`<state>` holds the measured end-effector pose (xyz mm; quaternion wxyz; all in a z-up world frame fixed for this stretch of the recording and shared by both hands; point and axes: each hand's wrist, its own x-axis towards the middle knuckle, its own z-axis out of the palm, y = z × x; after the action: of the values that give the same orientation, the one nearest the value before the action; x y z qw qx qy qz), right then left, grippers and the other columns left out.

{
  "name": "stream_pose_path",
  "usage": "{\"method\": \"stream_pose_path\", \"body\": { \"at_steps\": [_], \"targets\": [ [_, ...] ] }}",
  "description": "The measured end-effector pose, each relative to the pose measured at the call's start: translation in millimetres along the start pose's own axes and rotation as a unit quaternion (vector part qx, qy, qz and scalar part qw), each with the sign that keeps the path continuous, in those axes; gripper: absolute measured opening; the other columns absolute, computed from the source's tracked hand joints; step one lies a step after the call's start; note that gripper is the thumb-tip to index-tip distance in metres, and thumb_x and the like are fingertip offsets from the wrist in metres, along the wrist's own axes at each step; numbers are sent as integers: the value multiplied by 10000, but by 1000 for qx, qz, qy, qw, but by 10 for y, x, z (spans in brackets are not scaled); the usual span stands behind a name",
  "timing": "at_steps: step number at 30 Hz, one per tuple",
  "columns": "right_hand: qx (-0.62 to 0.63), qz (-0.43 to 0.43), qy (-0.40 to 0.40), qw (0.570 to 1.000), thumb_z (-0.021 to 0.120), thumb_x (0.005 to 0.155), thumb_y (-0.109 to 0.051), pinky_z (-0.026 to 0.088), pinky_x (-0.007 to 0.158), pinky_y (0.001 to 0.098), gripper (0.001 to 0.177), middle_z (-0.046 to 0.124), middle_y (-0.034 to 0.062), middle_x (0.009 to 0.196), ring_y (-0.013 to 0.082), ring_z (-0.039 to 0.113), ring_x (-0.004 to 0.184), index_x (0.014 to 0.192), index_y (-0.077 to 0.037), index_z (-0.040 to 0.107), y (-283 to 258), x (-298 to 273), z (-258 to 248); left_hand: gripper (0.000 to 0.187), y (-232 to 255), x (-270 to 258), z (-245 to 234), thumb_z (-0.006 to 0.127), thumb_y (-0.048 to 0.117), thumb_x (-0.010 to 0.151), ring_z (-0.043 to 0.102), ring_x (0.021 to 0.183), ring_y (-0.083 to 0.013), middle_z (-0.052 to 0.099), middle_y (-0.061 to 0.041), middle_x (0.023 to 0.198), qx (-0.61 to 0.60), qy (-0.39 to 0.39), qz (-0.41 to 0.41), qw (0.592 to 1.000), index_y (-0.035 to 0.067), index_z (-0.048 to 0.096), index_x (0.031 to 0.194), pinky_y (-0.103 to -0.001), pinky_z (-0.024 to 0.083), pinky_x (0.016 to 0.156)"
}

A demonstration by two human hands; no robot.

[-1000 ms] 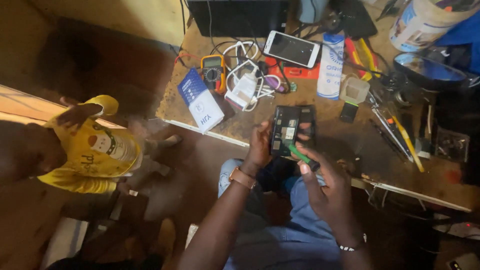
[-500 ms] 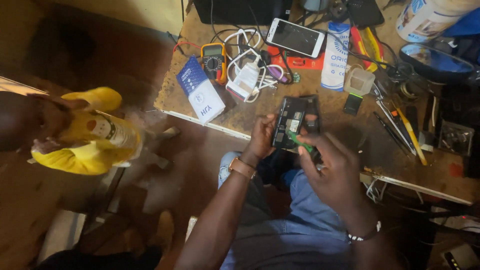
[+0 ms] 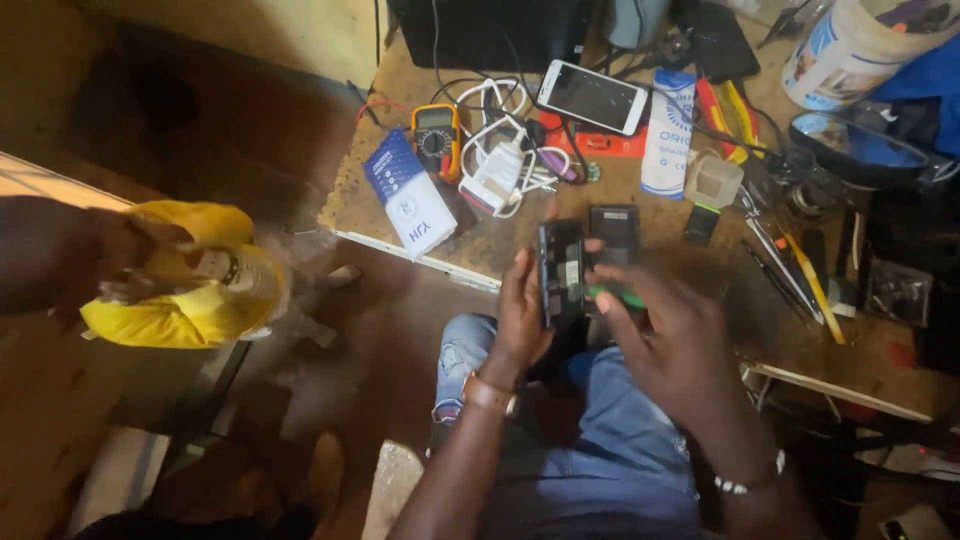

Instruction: Disassembling a mobile phone using a screwdriver to remove the casing and internal components for repair.

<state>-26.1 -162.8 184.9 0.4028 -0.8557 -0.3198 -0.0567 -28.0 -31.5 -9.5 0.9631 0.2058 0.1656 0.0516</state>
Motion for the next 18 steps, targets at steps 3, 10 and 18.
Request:
{"method": "stream_pose_path", "body": {
  "at_steps": [3, 10, 18],
  "targets": [
    [40, 38, 20, 998, 652, 1040, -155, 634, 700, 456, 255, 820, 135, 939, 349, 786, 797, 1244, -141, 804, 38, -88, -11, 601, 179, -261, 507, 373, 536, 1122, 668, 1303, -278, 677, -143, 1471, 24, -22, 38, 999, 186, 634, 1535, -389, 482, 1176],
    [-40, 37, 27, 998, 578, 1068, -209, 557, 949, 393, 278, 795, 65, 1248, 245, 757, 1133, 1270, -102, 737, 359, -63, 103, 440, -348, 699, -1105, 475, 306, 1161, 646, 1308, -217, 674, -145, 1436, 286, -111, 233, 923, -1, 568, 1462, -349, 498, 1143],
    [-24, -27, 64, 997, 792, 932, -174, 641, 741, 511, 263, 805, 172, 982, 423, 781, 905, 1192, -137, 798, 393, 150, 248, 566, -186, 567, -313, 382, 477, 1126, 711, 1192, -254, 694, -153, 1432, -5, -101, 50, 994, 99, 648, 1452, -408, 564, 1090]
  ]
}}
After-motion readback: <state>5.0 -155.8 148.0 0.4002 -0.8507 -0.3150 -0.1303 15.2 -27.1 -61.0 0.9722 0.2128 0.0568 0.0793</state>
